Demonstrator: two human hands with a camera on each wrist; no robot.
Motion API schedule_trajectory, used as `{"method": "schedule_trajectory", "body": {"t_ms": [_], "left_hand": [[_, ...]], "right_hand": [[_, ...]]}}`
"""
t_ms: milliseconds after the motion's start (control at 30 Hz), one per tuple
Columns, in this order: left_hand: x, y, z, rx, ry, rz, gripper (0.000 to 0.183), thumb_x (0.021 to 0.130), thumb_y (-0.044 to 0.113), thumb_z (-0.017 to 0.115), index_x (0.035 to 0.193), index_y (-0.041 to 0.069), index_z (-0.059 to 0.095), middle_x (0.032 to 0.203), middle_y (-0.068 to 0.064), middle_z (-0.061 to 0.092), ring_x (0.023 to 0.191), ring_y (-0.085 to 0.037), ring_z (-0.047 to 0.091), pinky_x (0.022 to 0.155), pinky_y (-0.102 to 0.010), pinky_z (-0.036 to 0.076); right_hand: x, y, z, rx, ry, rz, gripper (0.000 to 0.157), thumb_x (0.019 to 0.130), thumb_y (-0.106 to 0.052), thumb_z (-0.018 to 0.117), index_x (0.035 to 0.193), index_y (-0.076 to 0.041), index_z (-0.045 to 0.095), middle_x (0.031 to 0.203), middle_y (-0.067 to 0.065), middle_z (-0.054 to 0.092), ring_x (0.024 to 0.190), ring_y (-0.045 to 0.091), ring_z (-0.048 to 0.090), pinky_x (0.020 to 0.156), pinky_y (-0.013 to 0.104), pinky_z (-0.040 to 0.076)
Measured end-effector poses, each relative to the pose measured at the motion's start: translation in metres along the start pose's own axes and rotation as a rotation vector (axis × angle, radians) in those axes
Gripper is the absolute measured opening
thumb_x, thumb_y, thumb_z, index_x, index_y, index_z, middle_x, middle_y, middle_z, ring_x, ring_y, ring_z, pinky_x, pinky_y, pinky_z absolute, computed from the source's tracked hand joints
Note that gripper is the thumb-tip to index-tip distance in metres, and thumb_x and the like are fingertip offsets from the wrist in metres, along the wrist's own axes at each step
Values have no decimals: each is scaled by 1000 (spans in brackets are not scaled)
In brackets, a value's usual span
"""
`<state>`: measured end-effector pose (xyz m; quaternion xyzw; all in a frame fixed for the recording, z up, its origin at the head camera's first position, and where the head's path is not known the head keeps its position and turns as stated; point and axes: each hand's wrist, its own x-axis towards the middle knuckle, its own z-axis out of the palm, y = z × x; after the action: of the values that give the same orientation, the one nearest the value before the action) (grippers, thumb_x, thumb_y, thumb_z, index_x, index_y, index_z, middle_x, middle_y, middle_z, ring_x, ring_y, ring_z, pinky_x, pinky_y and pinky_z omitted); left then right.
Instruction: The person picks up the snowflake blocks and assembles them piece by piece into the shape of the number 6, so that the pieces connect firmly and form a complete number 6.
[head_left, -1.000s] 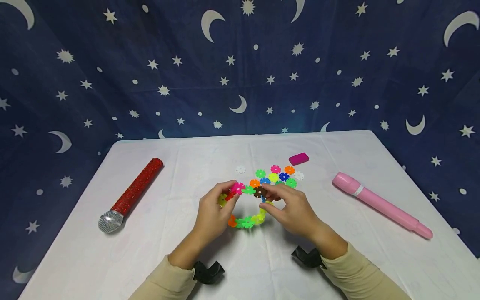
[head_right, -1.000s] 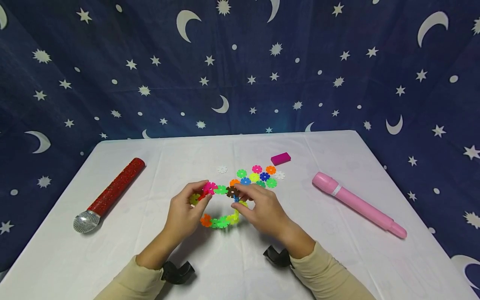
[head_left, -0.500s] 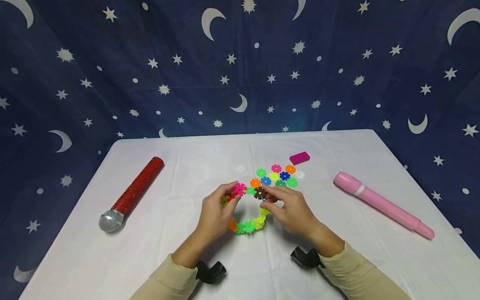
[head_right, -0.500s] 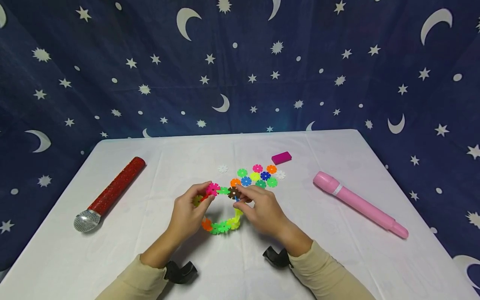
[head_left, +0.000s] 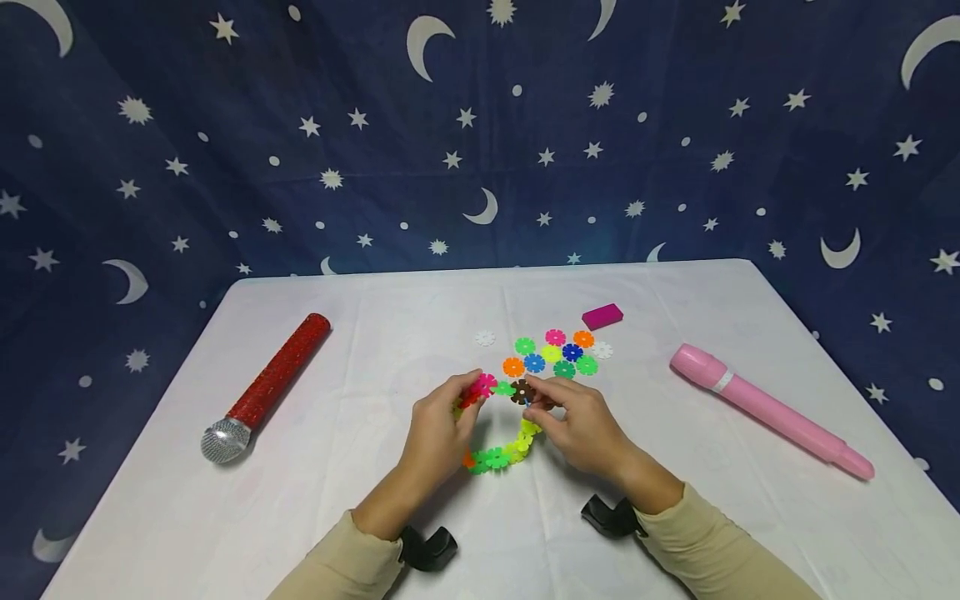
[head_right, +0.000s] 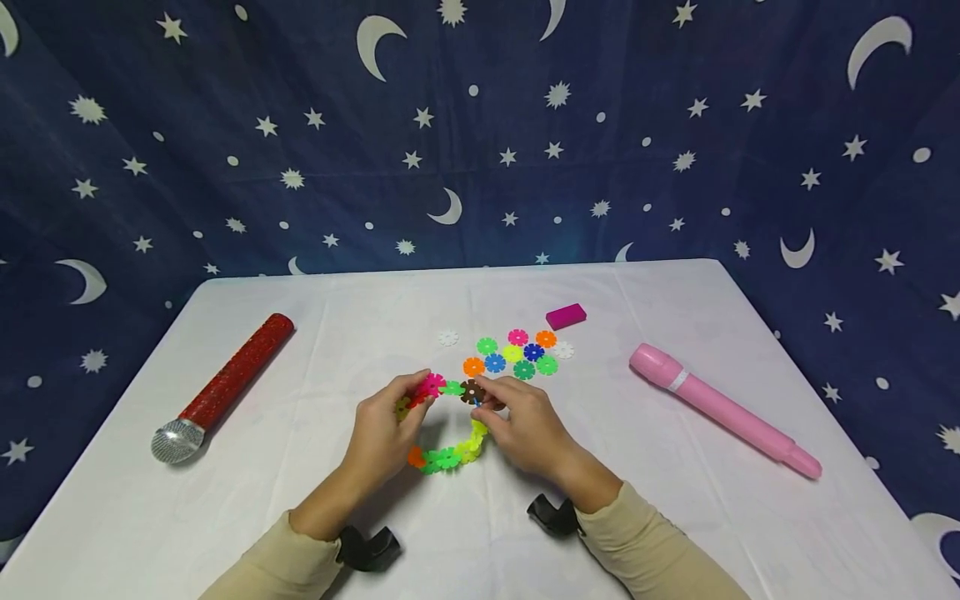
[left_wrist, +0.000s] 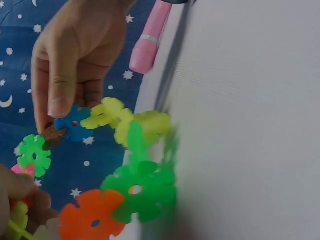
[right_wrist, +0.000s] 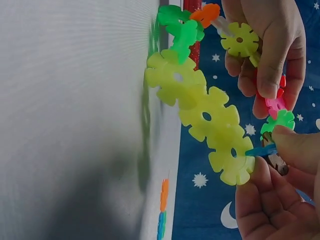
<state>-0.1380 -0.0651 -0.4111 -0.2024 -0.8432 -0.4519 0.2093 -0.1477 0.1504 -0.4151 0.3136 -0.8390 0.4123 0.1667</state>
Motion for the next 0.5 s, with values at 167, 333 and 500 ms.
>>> {"method": "schedule_trajectory", "body": {"t_ms": [167, 333, 500], "left_hand": [[2, 2, -2, -71, -44, -112, 34, 87, -2, 75, 120, -2, 66, 98, -9, 72, 82, -20, 67, 71, -29, 57], [3, 4, -5, -292, -48, -308, 34, 91, 1, 71, 125, 3, 62, 99, -11, 71, 77, -30, 70, 66, -25, 56], [4, 8, -7, -279, -45, -252, 37, 92, 2, 70, 129, 5, 62, 103, -10, 71, 87, -27, 71, 75, -29, 57]], "right_hand": [[2, -1, -5, 45, -18, 47, 44, 80, 4, 81, 121, 6, 67, 91, 0, 67, 82, 12, 66, 78, 35, 58], [6, -8, -11, 174, -72, 150, 51, 87, -4, 77, 134, 2, 61, 114, 5, 67, 102, 18, 66, 87, 36, 55], [8, -12, -12, 275, -67, 153, 55, 89, 1, 73, 139, 8, 53, 126, 16, 65, 111, 26, 66, 90, 36, 53]]}}
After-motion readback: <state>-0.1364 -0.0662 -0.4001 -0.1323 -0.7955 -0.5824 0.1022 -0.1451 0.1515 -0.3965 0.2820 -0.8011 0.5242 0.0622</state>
